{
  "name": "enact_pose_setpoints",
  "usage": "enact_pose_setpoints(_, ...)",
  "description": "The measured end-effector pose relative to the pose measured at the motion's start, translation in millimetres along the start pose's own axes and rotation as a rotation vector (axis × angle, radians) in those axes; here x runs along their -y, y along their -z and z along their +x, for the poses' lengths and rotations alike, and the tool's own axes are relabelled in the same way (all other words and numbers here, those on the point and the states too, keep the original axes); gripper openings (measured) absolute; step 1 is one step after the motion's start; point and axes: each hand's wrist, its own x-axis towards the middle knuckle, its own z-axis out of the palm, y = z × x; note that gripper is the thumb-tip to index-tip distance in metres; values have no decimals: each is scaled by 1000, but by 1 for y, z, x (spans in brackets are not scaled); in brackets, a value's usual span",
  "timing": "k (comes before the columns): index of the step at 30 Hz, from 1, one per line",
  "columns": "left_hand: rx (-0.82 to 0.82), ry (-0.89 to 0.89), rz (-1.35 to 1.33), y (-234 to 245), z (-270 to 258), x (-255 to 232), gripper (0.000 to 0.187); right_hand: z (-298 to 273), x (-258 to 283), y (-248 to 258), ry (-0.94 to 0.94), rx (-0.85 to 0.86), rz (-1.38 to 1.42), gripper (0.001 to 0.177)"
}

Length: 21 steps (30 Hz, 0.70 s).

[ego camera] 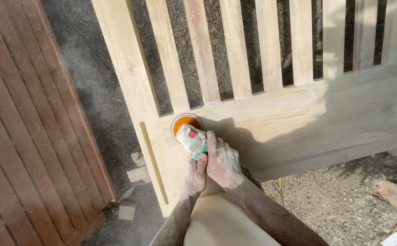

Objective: The person sands a wooden gate with a power sander, moving the tool across the wooden surface and the edges of the slats while holding the wood steady with their hand.

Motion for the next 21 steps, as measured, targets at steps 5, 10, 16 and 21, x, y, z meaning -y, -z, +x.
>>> enact_pose_setpoints(5,33,-285,534,-55,23,17,55,-7,-47,29,60,-266,-21,58)
enact_pose_setpoints(10,103,65,236,-102,34,-7,56,-12,-90,56,4,-303,39,55)
enact_pose_setpoints(16,225,23,236,-177,52,-32,65,-22,-154,89,-132,-347,58,59)
enact_pose_setpoints(21,287,43,221,-230,72,-34,73,-23,-205,112,-165,-364,104,56)
